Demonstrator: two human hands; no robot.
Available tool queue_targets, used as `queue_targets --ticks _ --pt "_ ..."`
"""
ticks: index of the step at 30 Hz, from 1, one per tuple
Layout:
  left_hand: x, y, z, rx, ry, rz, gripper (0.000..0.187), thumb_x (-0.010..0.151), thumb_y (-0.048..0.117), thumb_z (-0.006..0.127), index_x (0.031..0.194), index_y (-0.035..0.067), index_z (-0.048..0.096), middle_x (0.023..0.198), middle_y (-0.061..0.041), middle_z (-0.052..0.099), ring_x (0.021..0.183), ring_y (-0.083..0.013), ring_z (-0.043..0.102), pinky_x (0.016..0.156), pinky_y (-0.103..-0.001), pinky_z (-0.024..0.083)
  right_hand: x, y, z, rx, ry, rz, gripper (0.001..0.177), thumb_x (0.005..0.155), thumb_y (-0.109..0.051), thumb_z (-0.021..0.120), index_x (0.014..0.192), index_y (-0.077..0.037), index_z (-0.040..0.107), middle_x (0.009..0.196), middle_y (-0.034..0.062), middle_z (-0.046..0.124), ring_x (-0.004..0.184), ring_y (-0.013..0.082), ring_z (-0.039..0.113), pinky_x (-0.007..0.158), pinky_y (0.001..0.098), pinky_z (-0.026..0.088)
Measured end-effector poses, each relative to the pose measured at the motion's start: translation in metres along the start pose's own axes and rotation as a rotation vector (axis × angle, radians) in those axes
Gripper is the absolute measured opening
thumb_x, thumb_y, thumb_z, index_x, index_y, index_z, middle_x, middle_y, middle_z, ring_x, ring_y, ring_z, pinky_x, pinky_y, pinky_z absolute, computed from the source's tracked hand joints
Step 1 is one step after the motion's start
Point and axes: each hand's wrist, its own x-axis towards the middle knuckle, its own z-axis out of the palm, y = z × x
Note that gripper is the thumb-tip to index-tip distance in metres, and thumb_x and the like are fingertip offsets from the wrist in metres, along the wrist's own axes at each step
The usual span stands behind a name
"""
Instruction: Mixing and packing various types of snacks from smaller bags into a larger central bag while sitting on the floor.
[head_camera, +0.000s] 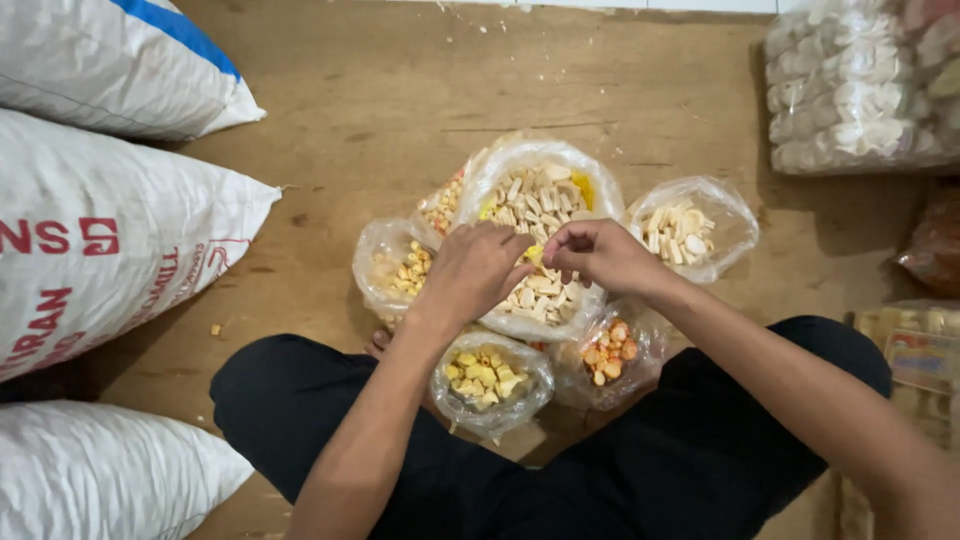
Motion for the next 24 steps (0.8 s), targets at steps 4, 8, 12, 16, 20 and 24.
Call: queue_targets --ticks 4,8,12,16,20,24 --pt "0.003 -0.001 0.005 -0.069 0.063 0.037 0.022 0.093 0.027 0.072 0.110 0.013 0.073 0.092 -0.009 0.073 0.092 -0.0312 0.070 0.079 -0.045 0.054 -0.002 0.021 -0.005 0.235 0.010 0.037 0.016 0.087 -0.005 0.073 0.100 0.003 0.074 0.080 0.0140 0.072 0.066 0.0202 0.071 0.053 0.0253 0.054" --pt "0.002 0.000 0.000 -0.135 0.060 0.058 0.024 0.088 0.027 0.077 0.105 0.011 0.074 0.090 -0.011 0.075 0.090 -0.0328 0.070 0.080 -0.047 0.053 0.007 0.036 -0.002 0.315 0.000 0.040 0.018 0.090 -0.009 0.073 0.103 0.003 0.072 0.089 0.0117 0.073 0.070 0.0183 0.071 0.056 0.0258 0.057" --pt "0.002 -0.002 0.008 -0.105 0.052 0.044 0.025 0.088 0.031 0.077 0.105 0.013 0.075 0.087 -0.009 0.075 0.087 -0.0310 0.070 0.077 -0.046 0.054 0.017 0.049 0.005 0.399 -0.002 0.069 0.017 0.090 -0.011 0.075 0.102 0.001 0.073 0.088 0.0092 0.071 0.069 0.0168 0.070 0.056 0.0247 0.057" --pt "-0.002 -0.006 0.005 -0.055 0.008 -0.012 0.019 0.088 0.030 0.077 0.100 0.016 0.076 0.082 -0.005 0.073 0.086 -0.0287 0.069 0.075 -0.043 0.053 0.025 0.058 0.015 0.419 -0.042 0.125 0.015 0.091 -0.010 0.075 0.102 0.000 0.074 0.090 0.0116 0.073 0.068 0.0180 0.070 0.057 0.0270 0.058" --pt "-0.006 -0.004 -0.006 -0.009 -0.132 -0.063 0.016 0.087 0.032 0.076 0.095 0.018 0.077 0.079 -0.005 0.074 0.085 -0.0304 0.070 0.074 -0.046 0.054 0.024 0.055 0.024 0.378 -0.114 0.162 0.015 0.092 -0.011 0.073 0.103 0.000 0.074 0.091 0.0097 0.073 0.068 0.0159 0.069 0.057 0.0252 0.056" --pt "-0.022 -0.008 0.012 -0.012 -0.366 -0.186 0.019 0.083 0.034 0.076 0.094 0.019 0.080 0.082 -0.013 0.076 0.084 -0.0374 0.074 0.073 -0.053 0.057 0.011 0.011 0.017 0.243 -0.162 0.140 0.022 0.097 -0.014 0.068 0.111 0.002 0.074 0.095 0.0154 0.074 0.069 0.0188 0.067 0.057 0.0283 0.053"
